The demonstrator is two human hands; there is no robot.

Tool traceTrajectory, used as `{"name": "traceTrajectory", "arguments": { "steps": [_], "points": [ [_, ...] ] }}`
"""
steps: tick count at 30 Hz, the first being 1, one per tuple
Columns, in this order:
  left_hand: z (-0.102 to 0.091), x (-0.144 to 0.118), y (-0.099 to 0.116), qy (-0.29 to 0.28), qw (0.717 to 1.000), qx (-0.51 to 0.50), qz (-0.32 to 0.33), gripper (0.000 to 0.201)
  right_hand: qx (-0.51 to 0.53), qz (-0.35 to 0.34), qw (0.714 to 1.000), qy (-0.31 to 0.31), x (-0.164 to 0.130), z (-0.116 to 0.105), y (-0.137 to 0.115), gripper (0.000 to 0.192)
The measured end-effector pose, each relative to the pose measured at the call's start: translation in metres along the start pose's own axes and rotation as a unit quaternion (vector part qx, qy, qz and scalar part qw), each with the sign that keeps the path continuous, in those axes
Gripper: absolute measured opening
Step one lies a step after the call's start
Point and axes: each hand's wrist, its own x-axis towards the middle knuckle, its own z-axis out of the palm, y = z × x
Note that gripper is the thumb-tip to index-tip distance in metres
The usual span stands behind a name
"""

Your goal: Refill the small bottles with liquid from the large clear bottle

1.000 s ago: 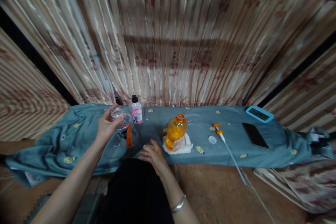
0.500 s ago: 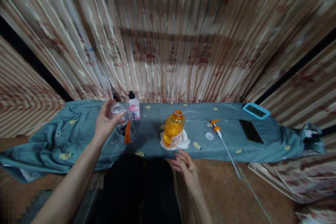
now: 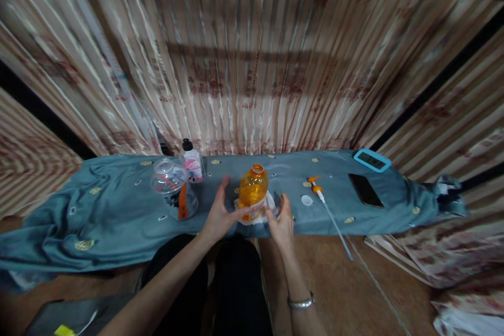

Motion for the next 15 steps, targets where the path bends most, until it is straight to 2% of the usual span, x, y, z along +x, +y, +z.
{"name": "traceTrajectory", "arguments": {
  "steps": [2,5,11,15],
  "points": [
    [0.023,0.012,-0.019,0.007,1.000,0.002,-0.013,0.107,-0.036,0.000,0.999,-0.015,0.013,0.005,0.009,0.055],
    [0.040,0.026,-0.034,0.008,1.000,-0.002,0.015,0.096,-0.086,0.009,0.995,-0.042,0.025,0.012,0.016,0.049],
    [0.036,0.035,-0.035,-0.004,0.999,0.011,0.051,0.069,-0.135,0.071,0.981,-0.119,0.037,0.017,0.021,0.027],
    [0.031,0.035,-0.033,-0.033,0.998,-0.050,-0.001,0.064,-0.097,0.108,0.982,-0.118,0.039,0.021,0.025,0.028]
  ]
}}
